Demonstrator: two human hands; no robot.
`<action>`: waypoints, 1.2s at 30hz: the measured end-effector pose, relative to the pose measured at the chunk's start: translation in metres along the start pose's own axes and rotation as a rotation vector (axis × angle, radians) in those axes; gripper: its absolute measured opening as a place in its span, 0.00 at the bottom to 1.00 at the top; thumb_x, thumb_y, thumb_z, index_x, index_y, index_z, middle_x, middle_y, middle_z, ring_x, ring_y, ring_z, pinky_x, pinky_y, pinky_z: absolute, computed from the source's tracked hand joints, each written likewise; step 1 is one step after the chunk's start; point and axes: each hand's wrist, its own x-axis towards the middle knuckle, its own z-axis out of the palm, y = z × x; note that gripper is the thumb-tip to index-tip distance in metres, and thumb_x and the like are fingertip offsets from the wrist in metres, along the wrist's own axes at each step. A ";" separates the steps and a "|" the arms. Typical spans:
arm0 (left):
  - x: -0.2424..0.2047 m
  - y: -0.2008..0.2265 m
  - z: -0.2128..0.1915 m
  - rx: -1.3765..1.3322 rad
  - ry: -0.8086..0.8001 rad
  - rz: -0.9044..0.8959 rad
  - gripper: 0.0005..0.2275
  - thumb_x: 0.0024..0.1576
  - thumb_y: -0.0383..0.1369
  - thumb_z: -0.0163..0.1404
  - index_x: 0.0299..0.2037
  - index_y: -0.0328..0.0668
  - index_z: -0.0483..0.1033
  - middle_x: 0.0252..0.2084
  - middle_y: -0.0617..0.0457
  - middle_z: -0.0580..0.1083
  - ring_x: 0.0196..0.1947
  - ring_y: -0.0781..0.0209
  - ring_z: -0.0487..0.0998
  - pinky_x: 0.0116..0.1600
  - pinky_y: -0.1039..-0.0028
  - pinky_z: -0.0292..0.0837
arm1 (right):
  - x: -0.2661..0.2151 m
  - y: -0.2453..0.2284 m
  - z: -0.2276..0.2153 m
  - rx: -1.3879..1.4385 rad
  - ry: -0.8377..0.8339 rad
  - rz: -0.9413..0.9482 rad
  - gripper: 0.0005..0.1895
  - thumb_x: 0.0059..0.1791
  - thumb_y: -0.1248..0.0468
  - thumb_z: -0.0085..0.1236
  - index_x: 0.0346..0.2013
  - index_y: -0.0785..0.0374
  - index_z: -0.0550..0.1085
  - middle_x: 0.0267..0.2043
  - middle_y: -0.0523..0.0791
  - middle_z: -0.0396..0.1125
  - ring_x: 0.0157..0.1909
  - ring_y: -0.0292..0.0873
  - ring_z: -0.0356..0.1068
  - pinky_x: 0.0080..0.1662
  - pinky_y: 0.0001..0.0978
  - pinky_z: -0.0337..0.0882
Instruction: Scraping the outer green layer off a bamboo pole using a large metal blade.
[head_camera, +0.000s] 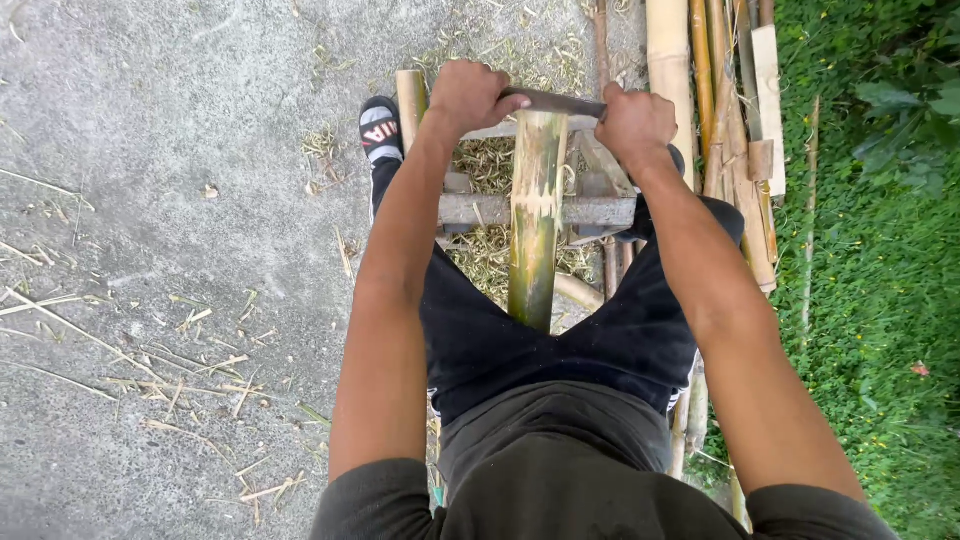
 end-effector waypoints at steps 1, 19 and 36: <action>-0.001 0.003 0.001 0.001 -0.004 0.003 0.29 0.65 0.64 0.38 0.35 0.48 0.80 0.24 0.49 0.75 0.26 0.50 0.78 0.32 0.57 0.74 | 0.002 0.002 0.002 0.003 -0.002 0.003 0.09 0.47 0.60 0.61 0.40 0.57 0.76 0.31 0.52 0.75 0.35 0.56 0.76 0.38 0.50 0.74; -0.083 0.063 0.020 -0.106 0.000 0.030 0.29 0.63 0.62 0.41 0.29 0.46 0.80 0.20 0.49 0.75 0.21 0.49 0.78 0.27 0.57 0.72 | -0.107 -0.002 0.043 -0.009 0.037 -0.086 0.08 0.44 0.60 0.65 0.33 0.59 0.76 0.29 0.49 0.74 0.29 0.51 0.76 0.31 0.46 0.73; -0.085 0.065 0.046 -0.016 0.052 -0.057 0.31 0.63 0.67 0.35 0.29 0.54 0.80 0.19 0.57 0.72 0.19 0.59 0.73 0.25 0.63 0.68 | -0.080 0.016 0.043 -0.047 0.066 -0.149 0.12 0.40 0.59 0.66 0.35 0.59 0.76 0.28 0.51 0.74 0.30 0.52 0.77 0.33 0.46 0.74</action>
